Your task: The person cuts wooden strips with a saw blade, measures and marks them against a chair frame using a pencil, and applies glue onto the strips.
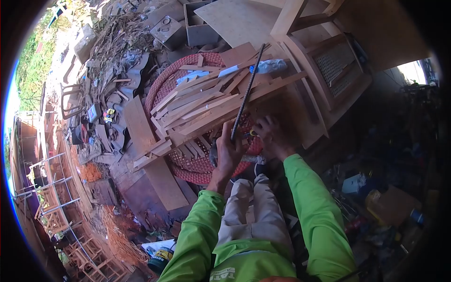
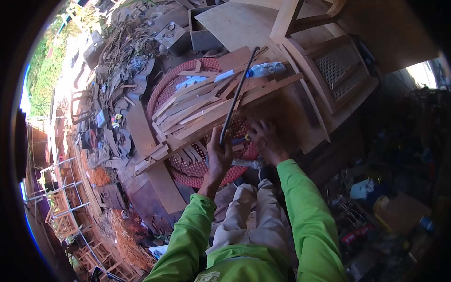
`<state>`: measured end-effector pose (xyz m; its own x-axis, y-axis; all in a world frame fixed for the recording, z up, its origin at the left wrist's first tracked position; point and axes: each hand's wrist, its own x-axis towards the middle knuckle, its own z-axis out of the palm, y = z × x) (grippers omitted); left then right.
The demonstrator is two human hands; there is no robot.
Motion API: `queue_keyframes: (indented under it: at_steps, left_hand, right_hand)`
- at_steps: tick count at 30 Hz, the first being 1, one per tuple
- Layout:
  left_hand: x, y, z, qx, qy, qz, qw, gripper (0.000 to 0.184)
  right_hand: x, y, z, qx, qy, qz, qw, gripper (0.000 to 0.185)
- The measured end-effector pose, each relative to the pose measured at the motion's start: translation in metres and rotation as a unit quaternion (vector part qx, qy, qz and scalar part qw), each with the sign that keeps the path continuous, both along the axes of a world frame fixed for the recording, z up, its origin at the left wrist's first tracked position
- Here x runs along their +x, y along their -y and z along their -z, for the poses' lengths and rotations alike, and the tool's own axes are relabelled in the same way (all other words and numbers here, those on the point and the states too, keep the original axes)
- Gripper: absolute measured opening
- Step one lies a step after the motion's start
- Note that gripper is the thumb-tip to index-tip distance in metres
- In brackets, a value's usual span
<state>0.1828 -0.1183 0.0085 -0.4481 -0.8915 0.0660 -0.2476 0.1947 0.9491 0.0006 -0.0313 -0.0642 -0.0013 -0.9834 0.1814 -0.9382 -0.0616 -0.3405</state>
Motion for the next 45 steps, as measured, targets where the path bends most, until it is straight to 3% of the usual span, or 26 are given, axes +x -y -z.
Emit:
queue_keyframes:
  at_steps: [1, 3, 4, 6, 8, 11, 18, 20, 24, 27, 29, 31, 34, 35, 39, 45]
  left_hand:
    - [0.000, 0.001, 0.000, -0.025, 0.002, 0.000, 1.000, 0.012]
    - [0.000, 0.001, -0.001, -0.013, -0.004, -0.001, 1.000, 0.012]
    - [0.000, 0.000, -0.002, 0.006, -0.004, 0.000, 1.000, 0.011]
    - [0.000, -0.002, 0.001, -0.002, 0.003, 0.001, 1.000, 0.011]
    - [-0.001, 0.000, 0.000, -0.036, 0.005, 0.000, 0.999, 0.010]
    - [0.001, 0.001, 0.001, -0.013, 0.007, 0.002, 1.000, 0.009]
    - [0.001, -0.001, 0.003, 0.051, 0.019, 0.001, 0.999, 0.009]
    - [-0.002, 0.002, -0.006, -0.040, 0.012, 0.007, 0.999, 0.010]
    - [0.002, 0.002, -0.001, 0.012, 0.001, 0.007, 1.000, 0.012]
    - [0.010, -0.005, -0.004, -0.054, 0.007, 0.007, 0.998, 0.015]
    - [0.049, -0.032, 0.006, 0.055, 0.033, 0.004, 0.998, 0.018]
    - [0.099, -0.065, 0.013, 0.059, 0.069, 0.007, 0.996, 0.047]
    - [0.132, -0.084, 0.000, 0.057, 0.082, 0.016, 0.995, 0.047]
    - [0.128, -0.084, 0.009, 0.064, 0.070, -0.006, 0.995, 0.024]
    - [0.035, -0.016, 0.010, 0.040, 0.051, 0.020, 0.998, 0.023]
    - [0.061, -0.041, 0.004, 0.051, 0.033, 0.005, 0.998, 0.026]
  right_hand:
    - [0.004, 0.004, -0.009, -0.002, -0.003, 0.002, 1.000, 0.033]
    - [0.009, 0.012, -0.033, -0.107, 0.137, 0.118, 0.978, 0.027]
    - [0.008, 0.020, -0.043, -0.108, 0.136, 0.117, 0.978, 0.027]
    - [-0.003, 0.041, -0.058, -0.222, 0.099, 0.168, 0.955, 0.028]
    - [-0.017, 0.058, -0.060, -0.222, 0.083, 0.137, 0.962, 0.028]
    - [-0.031, 0.070, -0.044, -0.128, 0.052, 0.055, 0.989, 0.038]
    - [-0.024, 0.079, -0.048, -0.139, 0.011, 0.073, 0.988, 0.033]
    - [-0.025, 0.083, -0.045, -0.178, -0.005, 0.071, 0.982, 0.021]
    - [-0.025, 0.085, -0.043, -0.185, -0.012, 0.077, 0.980, 0.018]
    - [-0.026, 0.089, -0.038, -0.202, 0.006, 0.074, 0.977, 0.016]
    - [-0.027, 0.089, -0.034, -0.216, 0.018, 0.069, 0.974, 0.016]
    - [-0.026, 0.087, -0.038, -0.204, 0.015, 0.068, 0.977, 0.014]
    - [-0.030, 0.088, -0.035, -0.174, 0.022, 0.067, 0.982, 0.016]
    - [-0.027, 0.085, -0.033, -0.158, 0.037, 0.063, 0.985, 0.018]
    - [-0.022, 0.084, -0.033, -0.173, 0.026, 0.070, 0.982, 0.019]
    - [-0.024, 0.087, -0.035, -0.213, 0.007, 0.069, 0.975, 0.010]
